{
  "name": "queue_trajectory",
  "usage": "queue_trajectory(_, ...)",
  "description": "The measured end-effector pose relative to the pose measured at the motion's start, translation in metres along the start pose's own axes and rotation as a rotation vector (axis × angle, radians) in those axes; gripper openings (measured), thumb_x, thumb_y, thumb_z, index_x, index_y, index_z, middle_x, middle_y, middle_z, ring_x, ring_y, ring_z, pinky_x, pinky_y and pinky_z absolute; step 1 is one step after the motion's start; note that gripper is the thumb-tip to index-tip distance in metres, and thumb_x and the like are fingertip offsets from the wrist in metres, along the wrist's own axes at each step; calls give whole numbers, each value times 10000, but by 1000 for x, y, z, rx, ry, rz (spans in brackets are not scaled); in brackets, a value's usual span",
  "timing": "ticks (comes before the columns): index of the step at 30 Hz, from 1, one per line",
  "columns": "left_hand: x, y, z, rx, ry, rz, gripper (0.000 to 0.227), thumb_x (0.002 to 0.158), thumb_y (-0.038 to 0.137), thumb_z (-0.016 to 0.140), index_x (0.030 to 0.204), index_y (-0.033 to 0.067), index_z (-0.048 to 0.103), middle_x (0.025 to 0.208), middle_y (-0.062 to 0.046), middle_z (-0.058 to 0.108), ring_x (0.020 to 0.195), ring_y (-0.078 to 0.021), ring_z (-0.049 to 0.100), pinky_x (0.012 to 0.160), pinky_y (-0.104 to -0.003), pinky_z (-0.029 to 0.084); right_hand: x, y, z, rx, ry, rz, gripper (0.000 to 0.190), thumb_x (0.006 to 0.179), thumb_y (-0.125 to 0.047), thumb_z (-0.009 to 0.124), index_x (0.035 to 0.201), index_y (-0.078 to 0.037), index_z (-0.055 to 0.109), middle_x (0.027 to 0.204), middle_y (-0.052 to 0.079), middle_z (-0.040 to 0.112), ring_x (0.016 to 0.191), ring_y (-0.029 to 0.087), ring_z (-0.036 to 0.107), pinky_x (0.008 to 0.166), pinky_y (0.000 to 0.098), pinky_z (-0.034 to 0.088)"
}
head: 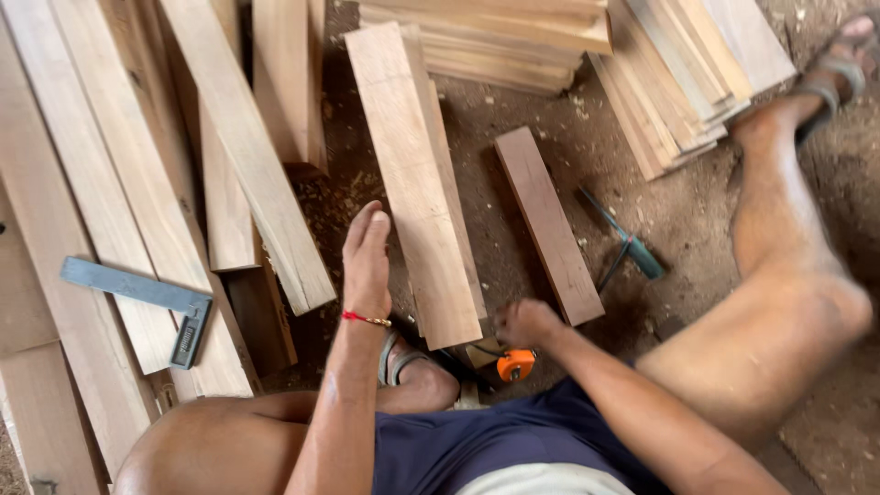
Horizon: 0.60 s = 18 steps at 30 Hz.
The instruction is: The person marks lines on wooden boards using a speed square and a pencil, then uses a small wooden hand plane to smooth the edges of the boards.
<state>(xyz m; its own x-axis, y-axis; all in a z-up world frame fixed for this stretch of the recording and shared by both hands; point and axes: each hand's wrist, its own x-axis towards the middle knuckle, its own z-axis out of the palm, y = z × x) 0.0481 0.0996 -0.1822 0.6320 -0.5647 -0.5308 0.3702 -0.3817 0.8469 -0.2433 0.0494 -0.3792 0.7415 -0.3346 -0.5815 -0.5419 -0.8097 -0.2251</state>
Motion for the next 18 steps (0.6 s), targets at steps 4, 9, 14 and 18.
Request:
queue_trajectory(4, -9, 16, 8, 194, -23, 105, 660, 948, 252, 587, 1536, 23, 391, 1564, -165, 429, 1431, -285, 447, 1142, -474, 418, -5, -39, 17, -4, 5, -131, 628, 852, -638, 686, 1149, -85, 677, 1050, 186, 726, 968, 317, 716, 881, 469, 566)
queue_trajectory(9, -27, 31, 30, 563, 9, 312, 1016, 773, 382, 828, 1532, -26, 289, 1450, -260, 506, 1275, -377, 600, 1059, -475, 517, -15, -61, 9, 32, -18, -331, 407, 891, -400, 704, 1159, -98, 651, 1116, 113, 682, 1062, 308, 678, 917, 506, 541)
queue_trajectory(14, -37, 31, 36, 639, 2, 252, 1309, 666, 537, 880, 1578, 26, 92, 1476, -293, 419, 1199, -415, 625, 950, -481, 568, -22, -72, 8, -150, 26, -537, 397, 705, -254, 808, 1051, -116, 674, 1135, 98, 627, 1220, 298, 530, 1054, 492, 413)
queue_trajectory(18, -30, 25, 35, 649, -1, 304, 1317, 679, 552, 881, 1576, 22, 76, 1476, -307, 401, 1185, -431, 626, 915, -489, 582, -23, -73, 10, -105, 102, -551, 286, 886, -255, 771, 1075, -77, 651, 1143, 81, 639, 1205, 307, 547, 1058, 505, 411)
